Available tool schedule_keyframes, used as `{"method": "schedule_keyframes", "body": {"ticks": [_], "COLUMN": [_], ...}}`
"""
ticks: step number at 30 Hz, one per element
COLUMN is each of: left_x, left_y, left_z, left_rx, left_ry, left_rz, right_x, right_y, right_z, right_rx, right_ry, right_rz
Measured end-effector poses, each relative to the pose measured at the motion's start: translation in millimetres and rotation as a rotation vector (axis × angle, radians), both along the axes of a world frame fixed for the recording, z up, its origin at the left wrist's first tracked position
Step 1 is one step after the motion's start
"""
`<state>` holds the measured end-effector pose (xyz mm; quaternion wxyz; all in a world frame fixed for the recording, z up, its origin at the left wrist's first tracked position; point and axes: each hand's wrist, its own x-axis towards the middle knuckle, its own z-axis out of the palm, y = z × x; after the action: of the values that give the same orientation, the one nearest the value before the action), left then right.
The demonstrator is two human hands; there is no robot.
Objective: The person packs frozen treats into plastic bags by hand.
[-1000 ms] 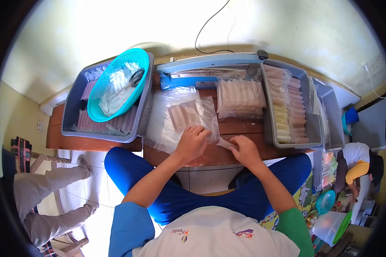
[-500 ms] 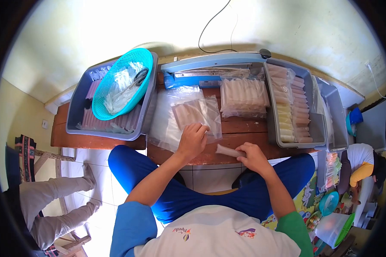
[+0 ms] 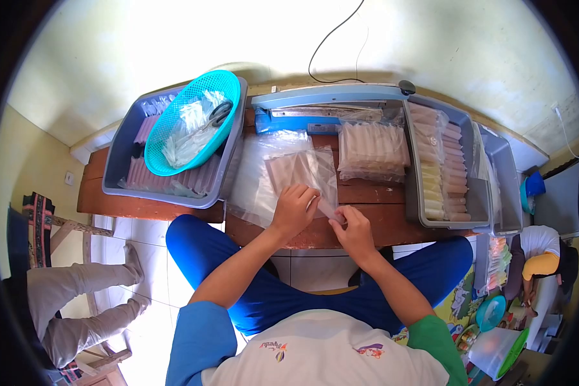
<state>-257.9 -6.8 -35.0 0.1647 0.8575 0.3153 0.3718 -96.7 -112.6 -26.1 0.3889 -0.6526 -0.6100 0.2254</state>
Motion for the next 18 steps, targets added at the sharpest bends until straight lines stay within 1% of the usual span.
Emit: {"method": "schedule_keyframes", "body": {"ticks": [2,3,5,9,11,14,15,17,18], "left_x": [1,1,1,1,1,1,2,2,3], "left_y": [0,0,0,-1,0,0,0,0,0], "left_z": [-1,-1,0,1,0,-1,-3,-7,-7], "left_rx": [0.021,0.021,0.035,0.005,-0.003,-0.007,-0.008,-0.013,-0.013], "left_ry": [-0.013,-0.014,-0.016,-0.009,-0.015,-0.016,-0.017,-0.012,-0.012], "left_rz": [0.01,0.011,0.005,0.002,0.005,0.005,0.005,-0.003,-0.004], "right_x": [-2,-2,-1,-10,-10,-7,-8,-9,-8], "right_y": [9,13,20,29,34,38,38,38,38], "right_z": [-8,-12,-20,-23,-33,-43,-43,-43,-46], "right_rx": [0.101,0.101,0.214,0.236,0.227,0.203,0.202,0.152,0.152], "right_ry": [-0.014,-0.015,-0.081,-0.021,-0.169,-0.196,-0.197,-0.021,-0.022], "right_rz": [-0.069,-0.067,-0.076,-0.114,-0.099,-0.095,-0.095,-0.062,-0.063]}}
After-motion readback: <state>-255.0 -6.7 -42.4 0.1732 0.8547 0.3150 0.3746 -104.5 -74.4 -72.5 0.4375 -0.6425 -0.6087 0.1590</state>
